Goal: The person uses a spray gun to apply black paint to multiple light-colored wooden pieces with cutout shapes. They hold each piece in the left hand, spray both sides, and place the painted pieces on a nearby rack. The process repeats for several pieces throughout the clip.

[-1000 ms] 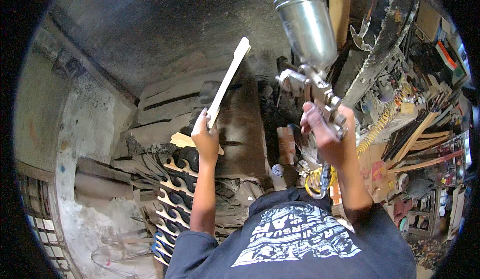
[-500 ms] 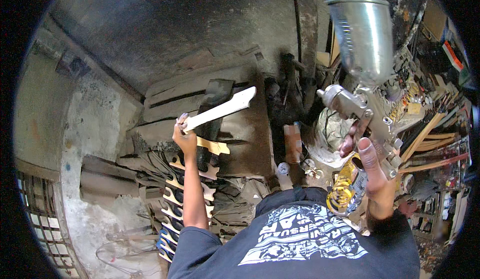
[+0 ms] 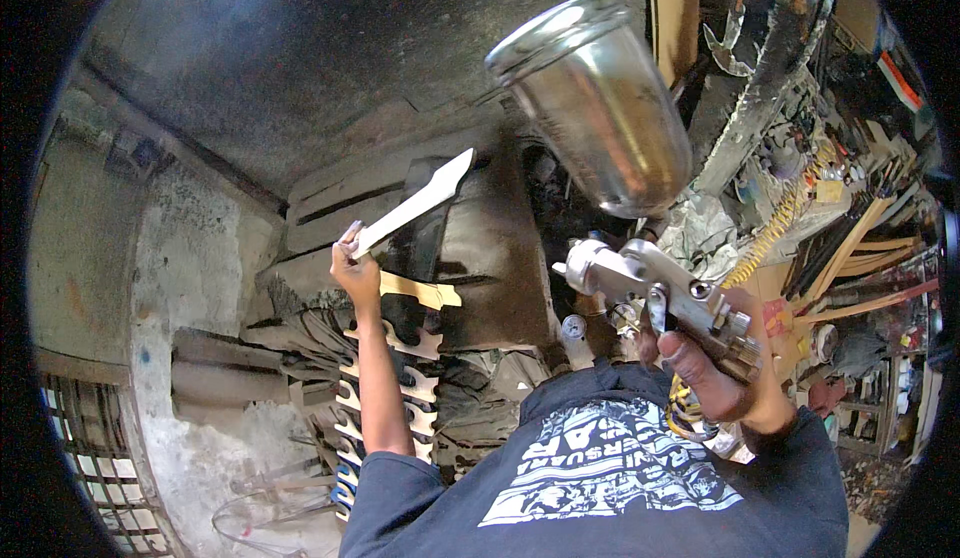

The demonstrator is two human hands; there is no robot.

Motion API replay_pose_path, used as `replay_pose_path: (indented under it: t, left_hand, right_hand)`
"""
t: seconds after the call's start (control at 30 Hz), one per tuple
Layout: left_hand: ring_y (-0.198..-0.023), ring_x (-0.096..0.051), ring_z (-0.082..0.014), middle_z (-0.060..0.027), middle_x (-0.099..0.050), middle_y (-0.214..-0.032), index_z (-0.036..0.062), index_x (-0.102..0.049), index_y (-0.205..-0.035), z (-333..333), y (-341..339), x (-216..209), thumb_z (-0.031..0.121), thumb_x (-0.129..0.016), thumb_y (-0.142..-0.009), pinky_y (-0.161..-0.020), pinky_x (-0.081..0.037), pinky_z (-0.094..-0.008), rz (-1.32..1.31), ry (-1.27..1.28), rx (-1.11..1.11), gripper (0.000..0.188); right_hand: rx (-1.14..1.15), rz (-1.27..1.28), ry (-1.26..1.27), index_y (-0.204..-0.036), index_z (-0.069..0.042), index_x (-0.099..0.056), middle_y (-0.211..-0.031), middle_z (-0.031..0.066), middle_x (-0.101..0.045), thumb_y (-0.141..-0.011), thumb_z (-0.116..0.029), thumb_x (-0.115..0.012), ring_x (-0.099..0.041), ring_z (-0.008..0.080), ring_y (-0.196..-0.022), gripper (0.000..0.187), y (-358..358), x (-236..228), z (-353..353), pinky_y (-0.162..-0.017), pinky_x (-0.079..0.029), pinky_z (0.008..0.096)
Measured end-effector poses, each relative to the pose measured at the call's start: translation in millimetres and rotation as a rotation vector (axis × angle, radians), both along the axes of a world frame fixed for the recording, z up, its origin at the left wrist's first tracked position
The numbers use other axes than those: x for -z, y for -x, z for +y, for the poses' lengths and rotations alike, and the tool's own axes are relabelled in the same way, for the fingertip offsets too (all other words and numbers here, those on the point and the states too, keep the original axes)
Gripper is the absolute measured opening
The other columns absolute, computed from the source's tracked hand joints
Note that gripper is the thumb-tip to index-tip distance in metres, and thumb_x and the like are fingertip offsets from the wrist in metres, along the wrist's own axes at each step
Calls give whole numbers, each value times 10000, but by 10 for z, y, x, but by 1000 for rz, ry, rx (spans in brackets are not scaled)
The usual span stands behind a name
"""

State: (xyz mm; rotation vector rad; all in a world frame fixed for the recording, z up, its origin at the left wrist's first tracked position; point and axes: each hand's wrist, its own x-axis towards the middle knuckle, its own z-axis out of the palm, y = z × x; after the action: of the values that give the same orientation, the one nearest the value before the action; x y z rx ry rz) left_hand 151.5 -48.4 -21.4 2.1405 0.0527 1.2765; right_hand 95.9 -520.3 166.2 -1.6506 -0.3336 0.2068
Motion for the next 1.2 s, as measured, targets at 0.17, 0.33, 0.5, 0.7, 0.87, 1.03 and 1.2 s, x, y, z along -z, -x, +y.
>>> replay_pose_path:
  t: [0.17,0.33,0.5,0.7,0.87,1.03,1.2]
  left_hand:
    - [-840,-641,-159,-59,-649,-919,66,-578,-1002,-997,85,-84,10,-639,-834,-721,-553,-302,338,863,185,188]
    - [-998,-618,-259,-104,-609,-1086,58,-509,-1160,-2342,283,-364,247,-670,-831,-878,-538,-392,216,1555,982,412]
    - [-911,-631,-172,-87,-653,-992,15,-560,-1093,-2732,321,-816,121,-680,-843,-832,-511,-305,222,1633,888,297]
    - [-784,-640,-139,-63,-640,-901,21,-571,-1017,-2302,76,-1129,118,-648,-859,-721,-520,-250,240,1482,718,201]
    - [-820,-634,-129,-55,-651,-934,3,-590,-1040,-2395,54,-1095,156,-678,-850,-727,-496,-250,389,1400,645,259]
    - [-814,-627,-117,-58,-653,-942,10,-596,-1042,-2661,160,-1071,119,-681,-847,-715,-494,-254,284,1448,603,239]
    - [-706,-608,-70,-3,-583,-805,32,-573,-993,-2148,-94,-1476,127,-594,-902,-551,-495,-174,149,1270,616,133]
  right_hand:
    - [-31,15,-214,-1198,19,-519,-914,52,-657,-883,-123,-610,-608,112,-820,357,-272,268,216,-731,-477,241]
    - [95,-245,-192,-1069,-14,-543,-974,97,-666,-752,28,-683,-650,175,-834,349,-528,847,777,-722,-506,289]
    - [99,-127,-117,-990,-25,-568,-885,67,-655,-793,-27,-662,-628,158,-784,218,-560,1031,820,-741,-495,287]
    - [39,19,-179,-994,-27,-582,-872,34,-642,-807,-6,-623,-603,97,-811,192,-561,926,751,-739,-481,251]
    - [40,65,-254,-1044,-24,-570,-917,33,-629,-846,-63,-652,-588,92,-824,217,-586,934,805,-752,-469,241]
    - [27,-3,-263,-1108,-6,-559,-943,59,-637,-835,-45,-645,-598,128,-854,289,-609,935,749,-773,-473,266]
    - [-3,48,-108,-1076,-12,-582,-939,60,-641,-841,-70,-636,-606,123,-845,248,-546,864,567,-768,-479,266]
